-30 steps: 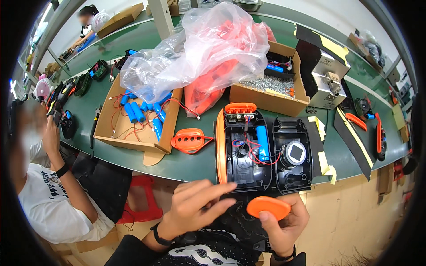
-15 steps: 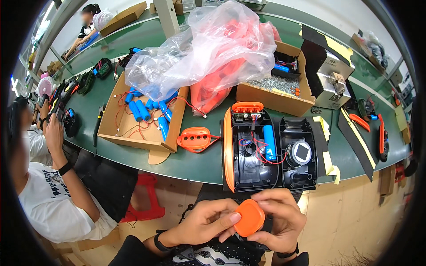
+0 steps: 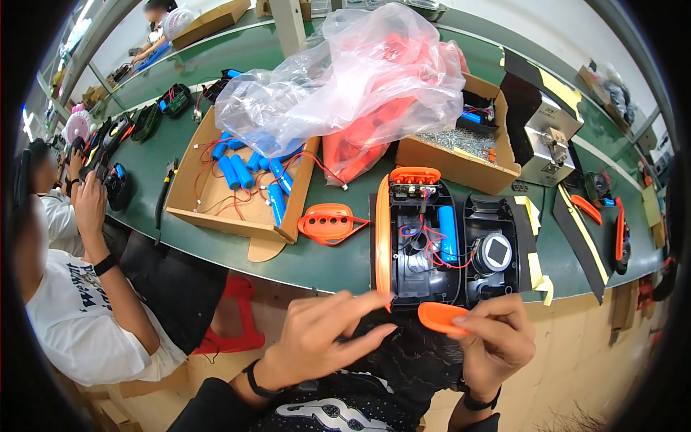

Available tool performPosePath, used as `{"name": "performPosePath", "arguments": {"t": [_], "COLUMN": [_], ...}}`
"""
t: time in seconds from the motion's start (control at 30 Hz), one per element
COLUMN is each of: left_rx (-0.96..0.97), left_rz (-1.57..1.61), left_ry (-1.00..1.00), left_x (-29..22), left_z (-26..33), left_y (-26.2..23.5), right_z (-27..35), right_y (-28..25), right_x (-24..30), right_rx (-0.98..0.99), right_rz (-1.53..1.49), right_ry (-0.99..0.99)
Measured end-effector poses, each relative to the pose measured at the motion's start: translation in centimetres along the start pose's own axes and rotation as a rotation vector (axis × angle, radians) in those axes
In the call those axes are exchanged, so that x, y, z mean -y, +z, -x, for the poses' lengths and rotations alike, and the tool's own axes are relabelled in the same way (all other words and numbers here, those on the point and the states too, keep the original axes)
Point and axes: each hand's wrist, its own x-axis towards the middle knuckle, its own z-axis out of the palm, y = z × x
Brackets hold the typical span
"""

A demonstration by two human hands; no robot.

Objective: The person assembles an electronic device by inserting a blue cylindrical battery into an orange and black casing, connecting wires, and securing internal components. They then attach a circular component and close the casing.

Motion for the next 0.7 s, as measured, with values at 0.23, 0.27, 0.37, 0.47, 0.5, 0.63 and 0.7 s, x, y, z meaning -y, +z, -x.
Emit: {"name": "performPosePath", "arguments": {"t": [0.23, 0.27, 0.37, 0.47, 0.5, 0.63, 0.7], "left_rx": [0.080, 0.092, 0.084, 0.081, 0.080, 0.066, 0.051], "left_rz": [0.090, 0.109, 0.126, 0.153, 0.160, 0.169, 0.137], "left_ry": [0.195, 0.193, 0.190, 0.189, 0.185, 0.170, 0.178], "left_x": [2.8, 2.8, 3.2, 3.3, 3.4, 3.6, 3.6], "left_z": [-1.9, -2.0, -1.9, -2.0, -2.0, -2.0, -1.9], "left_y": [1.0, 1.0, 1.4, 1.3, 1.3, 1.5, 1.6], "right_z": [-1.5, -1.6, -1.6, -2.0, -2.1, -2.0, -1.6], "right_y": [1.5, 1.5, 1.5, 1.6, 1.6, 1.8, 1.9], "right_x": [-0.7, -0.7, -1.0, -0.8, -0.8, -0.7, -0.2], "right_rx": [0.063, 0.085, 0.118, 0.136, 0.140, 0.132, 0.095], "right_rz": [0.068, 0.064, 0.091, 0.118, 0.119, 0.088, 0.091], "right_ry": [-0.100, -0.102, -0.116, -0.104, -0.095, -0.037, 0.067]}}
